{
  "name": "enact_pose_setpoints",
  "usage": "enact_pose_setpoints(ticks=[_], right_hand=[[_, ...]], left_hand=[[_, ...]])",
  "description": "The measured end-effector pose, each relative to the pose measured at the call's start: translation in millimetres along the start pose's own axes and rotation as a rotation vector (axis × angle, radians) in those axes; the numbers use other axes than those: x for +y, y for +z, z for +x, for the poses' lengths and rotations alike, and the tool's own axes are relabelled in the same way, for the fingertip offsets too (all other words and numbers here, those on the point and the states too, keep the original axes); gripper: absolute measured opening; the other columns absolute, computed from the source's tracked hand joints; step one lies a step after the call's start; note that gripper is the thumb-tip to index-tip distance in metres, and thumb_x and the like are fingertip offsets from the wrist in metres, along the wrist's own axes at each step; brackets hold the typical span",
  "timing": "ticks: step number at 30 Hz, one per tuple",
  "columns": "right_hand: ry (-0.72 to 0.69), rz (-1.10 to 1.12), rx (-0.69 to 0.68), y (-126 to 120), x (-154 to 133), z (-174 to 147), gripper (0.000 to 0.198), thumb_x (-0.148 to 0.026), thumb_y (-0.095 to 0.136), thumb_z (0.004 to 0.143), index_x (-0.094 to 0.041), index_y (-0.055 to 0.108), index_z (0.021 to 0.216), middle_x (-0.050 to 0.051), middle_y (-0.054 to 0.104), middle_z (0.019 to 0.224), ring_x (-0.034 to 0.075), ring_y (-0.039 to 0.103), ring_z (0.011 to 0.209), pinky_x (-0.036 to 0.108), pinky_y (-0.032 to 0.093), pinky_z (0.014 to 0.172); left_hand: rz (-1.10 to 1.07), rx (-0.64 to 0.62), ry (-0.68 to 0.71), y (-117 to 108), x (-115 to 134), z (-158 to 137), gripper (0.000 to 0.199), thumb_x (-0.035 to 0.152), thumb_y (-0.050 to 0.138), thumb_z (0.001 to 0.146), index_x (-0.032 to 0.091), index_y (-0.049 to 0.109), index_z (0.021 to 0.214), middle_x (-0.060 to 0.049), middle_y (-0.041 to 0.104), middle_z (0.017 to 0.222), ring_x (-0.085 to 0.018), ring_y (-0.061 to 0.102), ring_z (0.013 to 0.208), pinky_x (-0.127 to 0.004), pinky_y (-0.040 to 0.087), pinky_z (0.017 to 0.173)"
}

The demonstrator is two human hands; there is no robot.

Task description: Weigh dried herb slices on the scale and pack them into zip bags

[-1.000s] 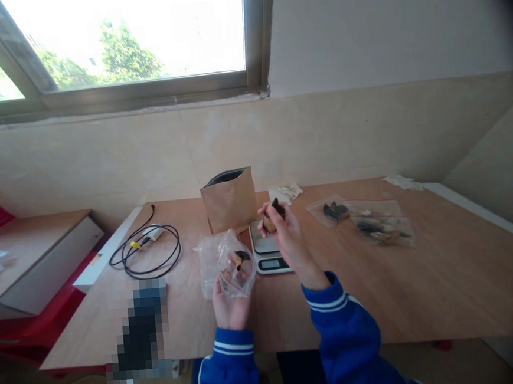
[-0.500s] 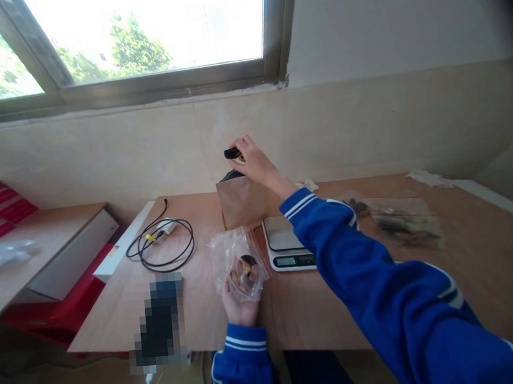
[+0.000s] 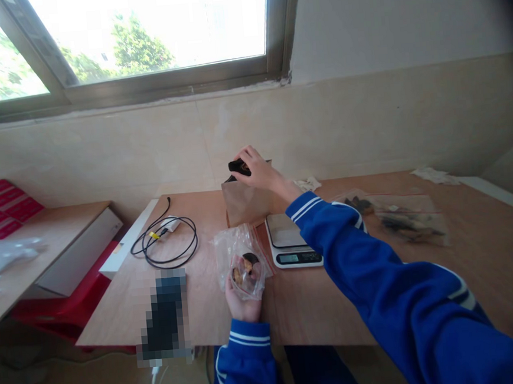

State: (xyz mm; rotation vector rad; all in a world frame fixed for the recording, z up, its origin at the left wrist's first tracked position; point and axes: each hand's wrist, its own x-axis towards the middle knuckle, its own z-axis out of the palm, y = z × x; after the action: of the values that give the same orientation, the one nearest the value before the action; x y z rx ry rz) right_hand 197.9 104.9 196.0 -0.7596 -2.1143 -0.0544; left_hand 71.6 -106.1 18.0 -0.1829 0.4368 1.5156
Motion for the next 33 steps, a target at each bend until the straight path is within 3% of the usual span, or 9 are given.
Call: enact_pose_setpoints(ticks=[5, 9, 16, 24, 28, 30, 33], right_hand=[[-0.01, -0.009, -0.03, -6.6, 6.2, -9.5, 0.035, -0.042, 0.055, 0.085, -0.014, 0.058, 0.105, 0.013, 0.05, 0.111, 0.024, 0.051, 0.107, 0.04, 0.041, 0.097], [0.011, -0.032, -0.091, -7.1, 12.9, -19.3, 0.042, -0.047, 0.044, 0.09, -0.016, 0.061, 0.113, 0.015, 0.05, 0.125, 0.025, 0.048, 0.117, 0.042, 0.037, 0.101], [-0.036, 0.082, -0.124, -13.2, 8.9, -23.7, 0.054, -0.041, 0.037, 0.092, -0.018, 0.033, 0.141, 0.011, 0.044, 0.141, 0.021, 0.04, 0.13, 0.04, 0.032, 0.108], [0.071, -0.043, -0.126, -15.9, -5.4, -33.1, 0.034, -0.035, 0.037, 0.094, -0.023, 0.058, 0.118, 0.01, 0.042, 0.141, 0.027, 0.037, 0.13, 0.052, 0.026, 0.107], [0.151, 0.124, -0.06, -30.2, -38.5, -42.4, 0.029, -0.027, 0.04, 0.092, -0.02, 0.058, 0.112, 0.011, 0.054, 0.125, 0.025, 0.049, 0.116, 0.045, 0.037, 0.099], [0.18, 0.294, -0.197, -36.6, -60.2, -51.9, 0.027, -0.025, 0.039, 0.092, -0.017, 0.059, 0.107, 0.009, 0.062, 0.105, 0.02, 0.058, 0.099, 0.037, 0.045, 0.087], [0.112, 0.473, -0.643, -34.0, -89.0, -76.4, 0.024, -0.023, 0.042, 0.091, -0.017, 0.062, 0.102, 0.004, 0.065, 0.088, 0.016, 0.06, 0.081, 0.028, 0.048, 0.075]], left_hand=[[0.018, -0.031, -0.012, -2.7, 1.1, 1.4, 0.032, 0.019, 0.04, 0.089, 0.02, 0.071, 0.093, -0.006, 0.072, 0.089, -0.017, 0.066, 0.079, -0.026, 0.049, 0.06], [-0.003, -0.007, -0.016, -2.9, 0.9, 2.7, 0.032, 0.019, 0.039, 0.09, 0.019, 0.071, 0.094, -0.006, 0.073, 0.088, -0.016, 0.065, 0.076, -0.025, 0.048, 0.059], [-0.027, -0.044, -0.023, -5.7, 1.2, 4.4, 0.032, 0.02, 0.039, 0.09, 0.019, 0.07, 0.095, -0.007, 0.072, 0.088, -0.018, 0.065, 0.077, -0.026, 0.047, 0.059], [-0.028, -0.046, -0.007, -8.0, 0.7, 5.6, 0.032, 0.019, 0.039, 0.09, 0.019, 0.07, 0.099, -0.008, 0.072, 0.09, -0.018, 0.064, 0.077, -0.026, 0.047, 0.058], [-0.013, -0.041, -0.002, -3.8, -0.3, 3.1, 0.032, 0.019, 0.038, 0.09, 0.018, 0.069, 0.096, -0.006, 0.072, 0.088, -0.016, 0.064, 0.071, -0.025, 0.047, 0.057], [-0.004, -0.034, 0.0, -2.5, -0.5, 2.4, 0.031, 0.019, 0.039, 0.09, 0.018, 0.069, 0.097, -0.007, 0.072, 0.089, -0.016, 0.065, 0.073, -0.025, 0.047, 0.057], [0.031, -0.024, 0.029, -2.9, -0.9, 3.6, 0.03, 0.02, 0.04, 0.09, 0.019, 0.069, 0.096, -0.007, 0.071, 0.092, -0.018, 0.065, 0.08, -0.026, 0.048, 0.06]])
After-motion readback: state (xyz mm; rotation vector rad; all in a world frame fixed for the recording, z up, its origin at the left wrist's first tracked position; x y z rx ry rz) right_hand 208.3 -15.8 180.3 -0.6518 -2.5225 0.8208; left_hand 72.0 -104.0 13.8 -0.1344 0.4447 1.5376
